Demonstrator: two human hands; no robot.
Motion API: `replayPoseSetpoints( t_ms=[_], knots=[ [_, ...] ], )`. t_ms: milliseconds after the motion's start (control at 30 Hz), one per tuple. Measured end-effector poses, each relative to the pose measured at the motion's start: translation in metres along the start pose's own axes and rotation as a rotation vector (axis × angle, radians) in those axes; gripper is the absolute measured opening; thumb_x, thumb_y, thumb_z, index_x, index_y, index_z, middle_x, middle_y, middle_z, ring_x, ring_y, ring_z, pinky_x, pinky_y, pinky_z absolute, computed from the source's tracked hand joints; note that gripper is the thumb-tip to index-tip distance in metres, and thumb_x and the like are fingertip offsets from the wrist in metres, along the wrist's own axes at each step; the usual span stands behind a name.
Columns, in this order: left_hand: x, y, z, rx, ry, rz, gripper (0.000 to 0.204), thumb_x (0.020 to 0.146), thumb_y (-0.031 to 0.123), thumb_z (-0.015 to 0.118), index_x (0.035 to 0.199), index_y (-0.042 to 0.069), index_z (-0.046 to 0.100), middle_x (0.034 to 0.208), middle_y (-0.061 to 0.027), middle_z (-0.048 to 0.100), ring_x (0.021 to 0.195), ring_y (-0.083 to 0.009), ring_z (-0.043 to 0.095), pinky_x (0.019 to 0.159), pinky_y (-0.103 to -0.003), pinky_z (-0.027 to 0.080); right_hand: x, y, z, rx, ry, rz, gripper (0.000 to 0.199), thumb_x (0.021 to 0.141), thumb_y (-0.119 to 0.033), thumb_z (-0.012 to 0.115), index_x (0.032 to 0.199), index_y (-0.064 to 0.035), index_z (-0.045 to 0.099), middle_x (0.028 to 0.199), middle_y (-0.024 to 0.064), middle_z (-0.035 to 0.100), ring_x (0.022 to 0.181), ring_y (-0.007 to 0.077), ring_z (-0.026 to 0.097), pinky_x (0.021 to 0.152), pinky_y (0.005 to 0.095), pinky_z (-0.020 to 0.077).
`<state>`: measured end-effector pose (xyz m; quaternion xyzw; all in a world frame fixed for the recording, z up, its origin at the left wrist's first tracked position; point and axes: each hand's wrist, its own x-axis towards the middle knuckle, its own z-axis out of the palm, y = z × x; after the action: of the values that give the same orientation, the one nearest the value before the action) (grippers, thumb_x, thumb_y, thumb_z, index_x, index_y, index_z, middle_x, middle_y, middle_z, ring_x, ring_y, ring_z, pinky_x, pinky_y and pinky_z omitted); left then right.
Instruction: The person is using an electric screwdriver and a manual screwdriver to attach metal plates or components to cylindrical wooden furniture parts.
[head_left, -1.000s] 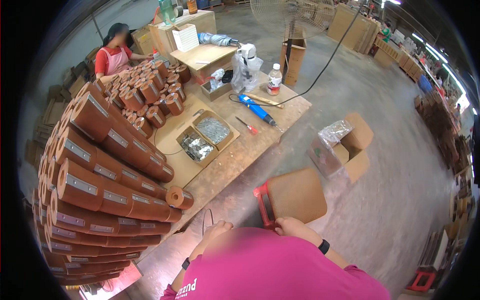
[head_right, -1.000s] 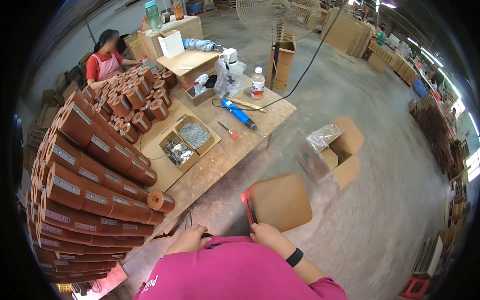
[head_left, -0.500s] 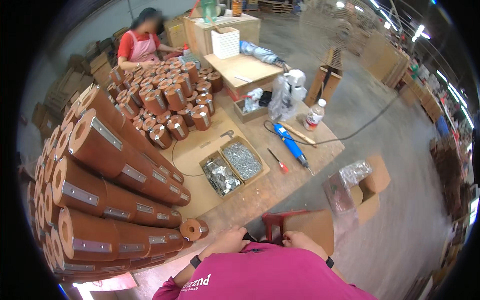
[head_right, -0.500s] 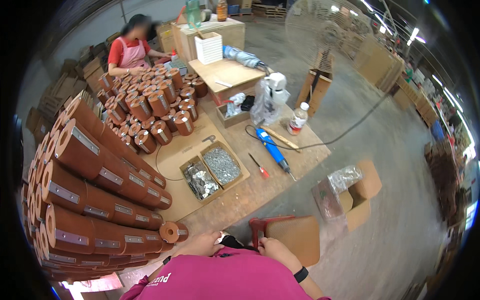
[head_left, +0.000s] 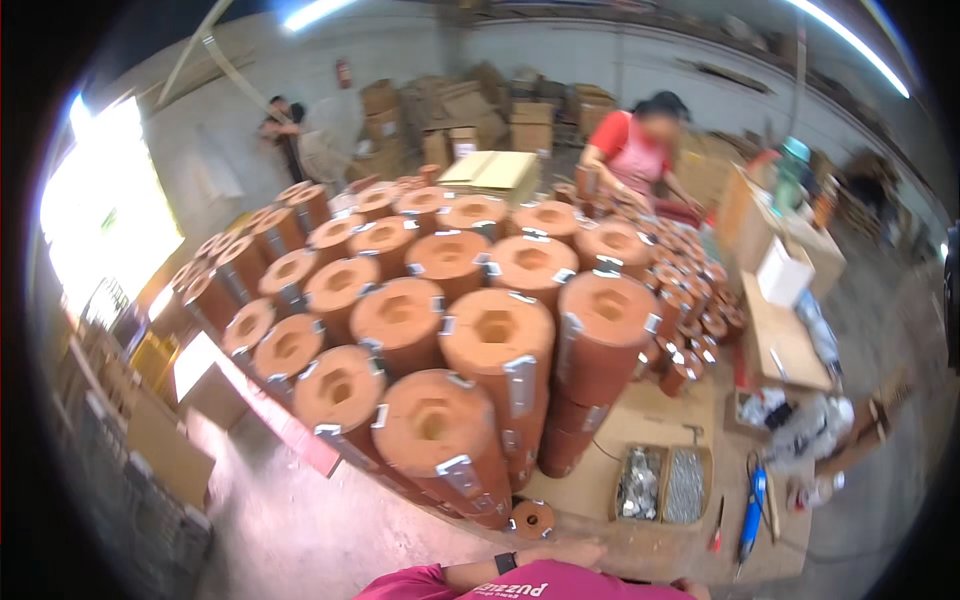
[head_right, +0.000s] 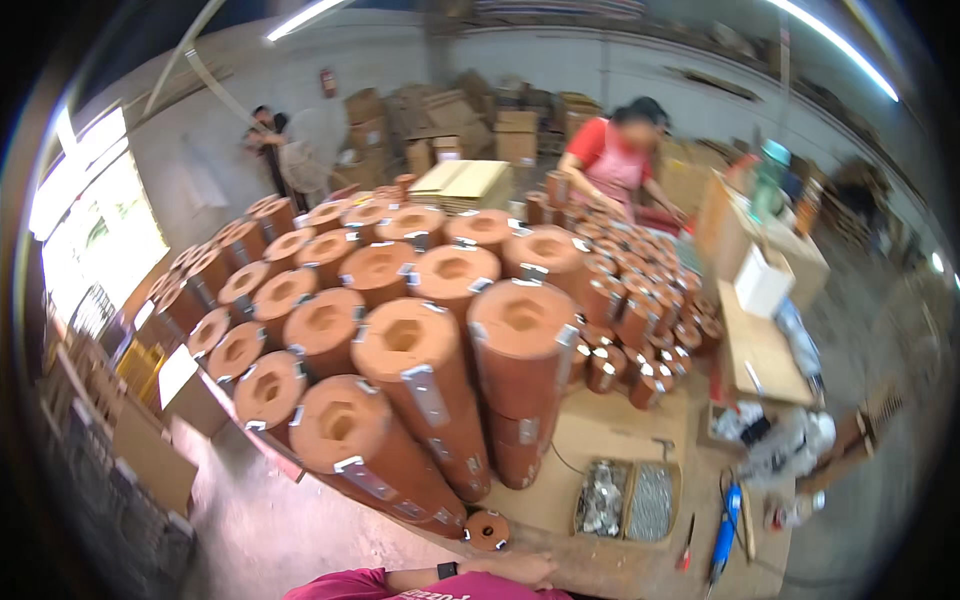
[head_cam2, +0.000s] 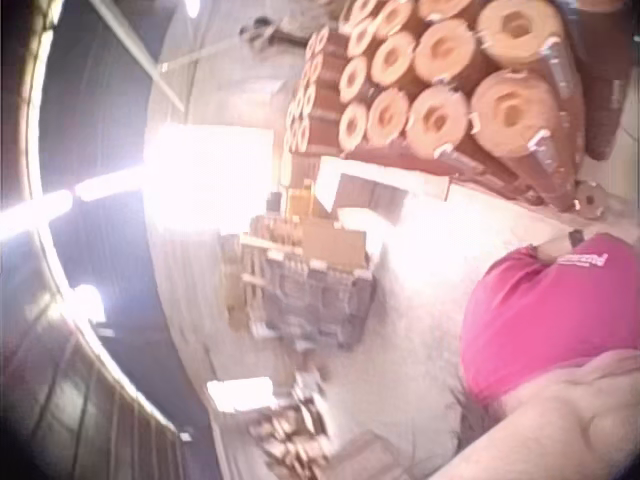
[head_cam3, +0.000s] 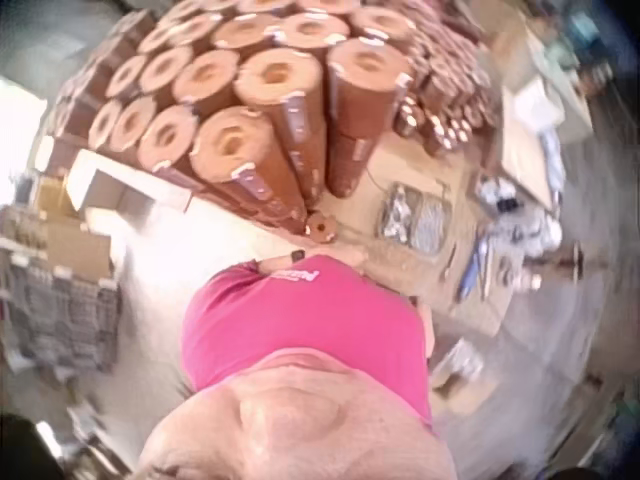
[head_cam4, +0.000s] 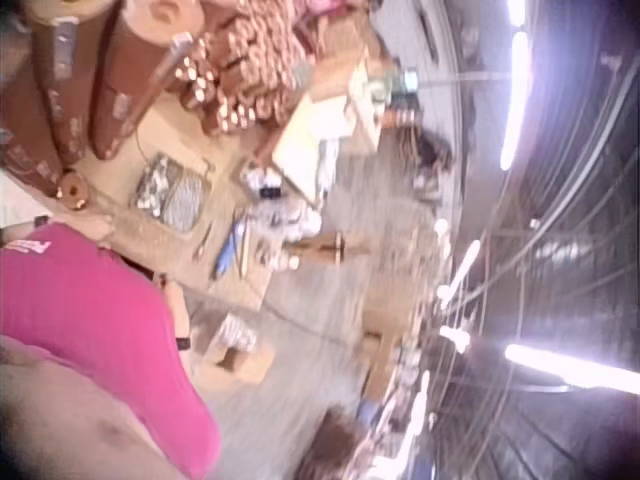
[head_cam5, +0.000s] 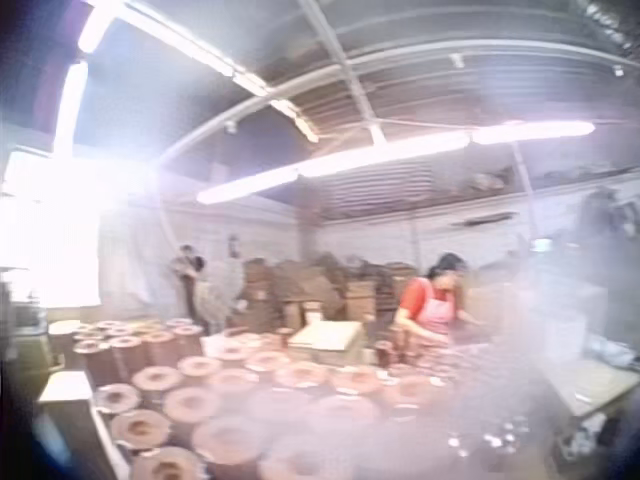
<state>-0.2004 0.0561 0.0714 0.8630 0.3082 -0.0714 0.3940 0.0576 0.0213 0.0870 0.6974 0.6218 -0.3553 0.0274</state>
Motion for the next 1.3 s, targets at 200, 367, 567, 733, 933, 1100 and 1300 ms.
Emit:
replayPoseSetpoints(
  t_ms=[200, 367, 567, 733, 933, 1100, 1300],
  knots=[
    [0.071, -0.083, 0.099, -0.007, 0.228, -0.044, 0.028, 0.08, 0.017, 0.045, 0.103, 0.002, 0.053, 0.102, -0.0174, 0.056, 0.096, -0.0284, 0.055, 0.077, -0.038, 0.046, 0.059, 0.021, -0.018, -0.176, 0.04, -0.192, 0.039, 0.076, -0.034, 0.053, 0.097, -0.0023, 0.059, 0.09, 0.0206, 0.06, 0.088, 0.0342, 0.057, 0.077, 0.0382, 0.0452],
    [0.074, -0.083, 0.119, -0.011, 0.284, -0.058, 0.028, 0.081, 0.017, 0.042, 0.104, 0.004, 0.054, 0.103, -0.0158, 0.056, 0.096, -0.0283, 0.055, 0.077, -0.037, 0.046, 0.1, 0.093, -0.038, -0.244, 0.104, -0.236, 0.038, 0.076, -0.034, 0.053, 0.097, -0.0024, 0.059, 0.09, 0.0205, 0.06, 0.088, 0.0342, 0.057, 0.077, 0.0384, 0.0453],
    [0.116, -0.048, 0.126, -0.016, 0.284, -0.24, 0.028, 0.081, 0.019, 0.044, 0.102, 0.003, 0.054, 0.1, -0.0162, 0.057, 0.094, -0.0287, 0.055, 0.075, -0.038, 0.046, 0.153, 0.205, -0.056, -0.289, 0.14, -0.309, 0.038, 0.076, -0.033, 0.053, 0.096, -0.0025, 0.059, 0.089, 0.0203, 0.06, 0.088, 0.0342, 0.057, 0.077, 0.0385, 0.0453],
    [0.146, 0.033, 0.098, -0.052, 0.195, -0.375, 0.028, 0.081, 0.022, 0.046, 0.101, 0.003, 0.055, 0.098, -0.0166, 0.057, 0.092, -0.0292, 0.056, 0.074, -0.038, 0.046, 0.142, 0.328, -0.061, -0.289, 0.117, -0.302, 0.037, 0.076, -0.033, 0.052, 0.096, -0.0025, 0.059, 0.089, 0.0202, 0.06, 0.088, 0.0343, 0.057, 0.077, 0.0387, 0.0454],
    [0.151, 0.062, 0.033, 0.041, -0.056, -0.437, 0.029, 0.081, 0.024, 0.048, 0.099, 0.002, 0.055, 0.096, -0.017, 0.057, 0.09, -0.0296, 0.056, 0.073, -0.038, 0.046, 0.082, 0.412, 0.039, -0.151, 0.148, -0.146, 0.037, 0.076, -0.033, 0.052, 0.096, -0.0026, 0.059, 0.089, 0.0201, 0.06, 0.088, 0.0343, 0.057, 0.077, 0.0389, 0.0454],
    [0.159, 0.07, 0.031, 0.15, -0.211, -0.472, 0.03, 0.081, 0.027, 0.05, 0.098, 0.002, 0.056, 0.094, -0.0173, 0.057, 0.088, -0.03, 0.056, 0.072, -0.039, 0.046, 0.043, 0.436, 0.123, -0.069, 0.204, -0.023, 0.036, 0.076, -0.032, 0.052, 0.095, -0.0027, 0.059, 0.089, 0.0199, 0.06, 0.087, 0.0343, 0.057, 0.077, 0.039, 0.0454],
    [0.174, 0.073, 0.018, 0.295, -0.336, -0.592, 0.028, 0.081, 0.028, 0.05, 0.093, 0.004, 0.057, 0.092, -0.0184, 0.058, 0.086, -0.0305, 0.057, 0.071, -0.039, 0.046, 0.064, 0.428, 0.162, -0.069, 0.283, -0.017, 0.036, 0.076, -0.032, 0.052, 0.095, -0.0027, 0.059, 0.089, 0.0198, 0.06, 0.087, 0.0343, 0.057, 0.077, 0.0392, 0.0455]
  ],
)
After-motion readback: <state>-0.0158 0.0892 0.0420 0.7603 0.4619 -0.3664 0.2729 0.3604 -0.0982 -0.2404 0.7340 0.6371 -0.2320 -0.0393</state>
